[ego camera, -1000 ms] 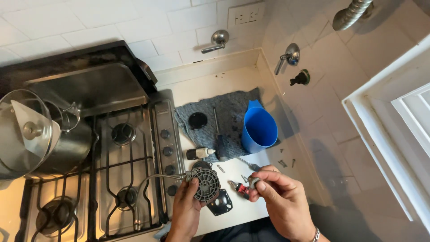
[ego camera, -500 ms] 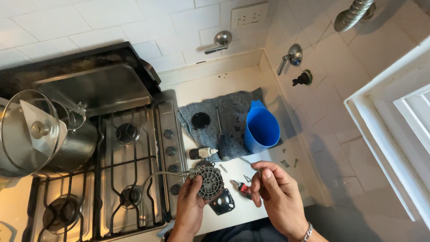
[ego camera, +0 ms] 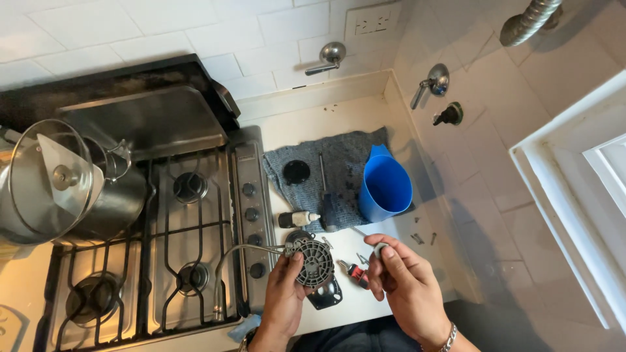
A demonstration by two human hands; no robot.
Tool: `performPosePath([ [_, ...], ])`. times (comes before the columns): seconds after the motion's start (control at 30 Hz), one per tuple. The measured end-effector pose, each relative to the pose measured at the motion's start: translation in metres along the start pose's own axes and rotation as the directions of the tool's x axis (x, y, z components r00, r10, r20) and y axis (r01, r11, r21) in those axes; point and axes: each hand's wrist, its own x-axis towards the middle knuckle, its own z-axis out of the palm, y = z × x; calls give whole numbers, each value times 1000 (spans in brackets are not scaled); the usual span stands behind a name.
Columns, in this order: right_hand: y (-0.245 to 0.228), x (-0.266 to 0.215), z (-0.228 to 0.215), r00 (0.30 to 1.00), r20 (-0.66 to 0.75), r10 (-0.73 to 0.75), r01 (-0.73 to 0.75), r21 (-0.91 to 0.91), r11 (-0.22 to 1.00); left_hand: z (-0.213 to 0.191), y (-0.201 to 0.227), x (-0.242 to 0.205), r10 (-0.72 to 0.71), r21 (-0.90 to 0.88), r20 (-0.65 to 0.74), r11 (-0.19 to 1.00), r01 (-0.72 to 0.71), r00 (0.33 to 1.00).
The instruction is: The person disassembles a blender blade and motor coupling assembly on a kitchen counter, separating black plastic housings and a gray cage guard. They wipe small parts with a tissue, handle loose screws, and press the cage and housings back together by hand.
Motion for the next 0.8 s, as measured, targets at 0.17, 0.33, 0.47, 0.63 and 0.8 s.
performPosePath([
  [0.17,21,9,-24,995,-61,-84,88,79,993,-7,-9,5,28,-40,12,999,-28,1000],
  [0.33,27,15,-34,982,-147,-121,143,153,978,0,4,4,28,-45,36,999,-27,999],
  [0.47,19,13,-22,987,-157,-41,41,-8,999,-6,6,14,40,-56,32,998,-38,999],
  [0.63,27,12,-29,985,-144,-96,84,-87,993,-12,7,30,84,-65,62,995,-80,995],
  [0.8,21,8,-21,993,-119,-3,-22,-205,979,5,31,67,152,41,104,987,-157,983],
])
